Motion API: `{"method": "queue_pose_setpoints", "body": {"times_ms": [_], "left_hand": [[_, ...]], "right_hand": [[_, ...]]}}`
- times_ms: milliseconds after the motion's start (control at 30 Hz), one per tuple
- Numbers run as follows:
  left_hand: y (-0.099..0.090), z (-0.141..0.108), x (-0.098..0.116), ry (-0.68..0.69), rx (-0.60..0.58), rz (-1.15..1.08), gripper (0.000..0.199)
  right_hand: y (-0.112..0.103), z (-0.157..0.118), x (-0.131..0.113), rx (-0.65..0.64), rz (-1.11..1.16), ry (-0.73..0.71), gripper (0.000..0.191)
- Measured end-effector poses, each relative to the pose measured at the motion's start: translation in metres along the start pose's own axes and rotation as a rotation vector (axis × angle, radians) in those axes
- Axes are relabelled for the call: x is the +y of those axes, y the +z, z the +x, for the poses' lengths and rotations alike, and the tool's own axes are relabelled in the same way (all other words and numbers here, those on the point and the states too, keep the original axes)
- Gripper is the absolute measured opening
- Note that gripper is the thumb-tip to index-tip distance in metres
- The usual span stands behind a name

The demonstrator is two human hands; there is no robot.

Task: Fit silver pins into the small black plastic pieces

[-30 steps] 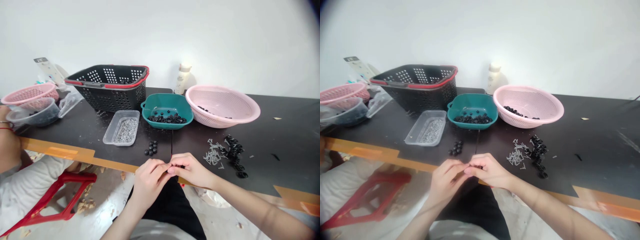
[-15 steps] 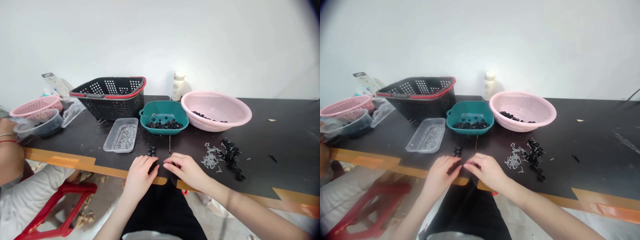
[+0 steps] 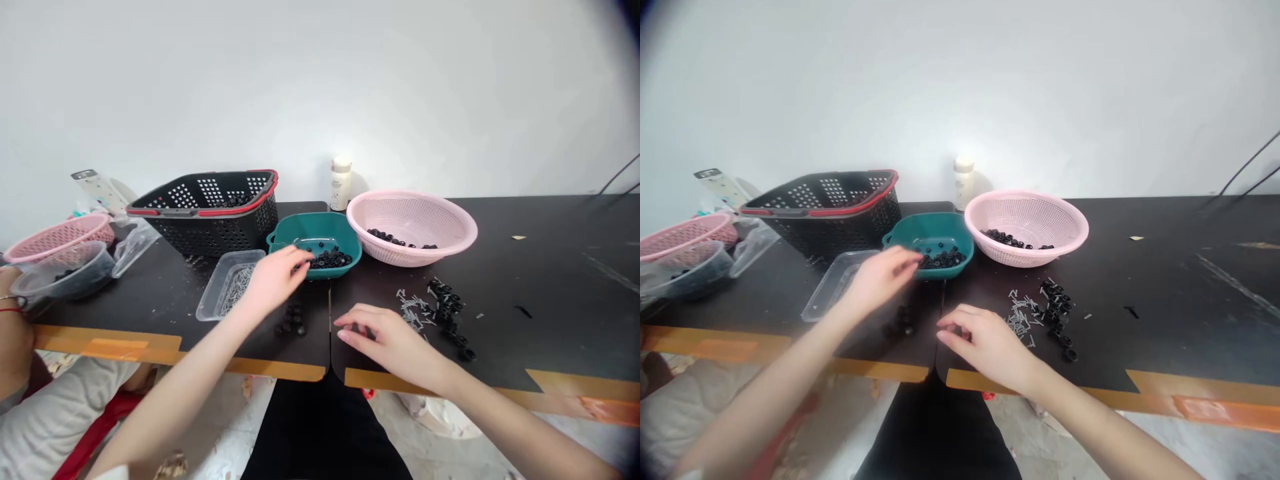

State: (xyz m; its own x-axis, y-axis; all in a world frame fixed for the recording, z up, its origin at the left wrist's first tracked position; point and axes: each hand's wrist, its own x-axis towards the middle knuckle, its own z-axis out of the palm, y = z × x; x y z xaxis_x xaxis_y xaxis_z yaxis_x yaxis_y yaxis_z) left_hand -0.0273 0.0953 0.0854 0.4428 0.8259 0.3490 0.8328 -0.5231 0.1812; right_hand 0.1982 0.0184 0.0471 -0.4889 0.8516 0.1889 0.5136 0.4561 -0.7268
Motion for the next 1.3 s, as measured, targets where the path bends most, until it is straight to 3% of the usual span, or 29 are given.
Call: {"method": "queue_pose_setpoints", "body": {"times_ms": [100,200,333,433,600,833,967,1100,1233,1300], "left_hand": [[0.009,0.058,-0.010,-0.001,-0.183,0.098,0.029],[0.029,0.092,-0.011,0.036,-0.286,0.109,0.025],[0.048,0.104,-0.010,0.068,-0.375,0.107,0.020],[0.052,0.106,-0.014,0.068,-0.416,0.086,0.021],[0.051,0.108,-0.021,0.015,-0.475,0.090,0.014],[0.050,0.110,-0.018,-0.037,-0.543,0.090,0.024],[0.042,0.106,-0.015,-0.073,-0.437,0.073,0.017],[0.012,0.089,-0.003,-0.093,-0.255,0.005,0.013],[-0.024,0.045,0.028,-0.094,-0.083,-0.185,0.016],[-0.029,0.014,0.046,-0.076,-0.092,-0.384,0.021]], "right_hand": [[-0.030,-0.012,0.012,0.151,-0.030,0.067,0.021],[-0.066,-0.030,0.037,0.350,-0.067,0.224,0.027],[-0.116,-0.058,0.077,0.556,-0.206,0.488,0.034],[-0.139,-0.072,0.103,0.551,-0.281,0.635,0.036],[-0.142,-0.068,0.135,0.447,-0.249,0.674,0.032],[-0.139,-0.016,0.161,0.273,-0.168,0.703,0.006],[-0.143,0.002,0.163,0.185,-0.126,0.761,0.004],[-0.146,0.002,0.159,0.193,-0.088,0.815,0.009],[-0.147,0.001,0.158,0.213,-0.083,0.864,0.018],[-0.146,0.003,0.156,0.197,-0.075,0.877,0.018]]}}
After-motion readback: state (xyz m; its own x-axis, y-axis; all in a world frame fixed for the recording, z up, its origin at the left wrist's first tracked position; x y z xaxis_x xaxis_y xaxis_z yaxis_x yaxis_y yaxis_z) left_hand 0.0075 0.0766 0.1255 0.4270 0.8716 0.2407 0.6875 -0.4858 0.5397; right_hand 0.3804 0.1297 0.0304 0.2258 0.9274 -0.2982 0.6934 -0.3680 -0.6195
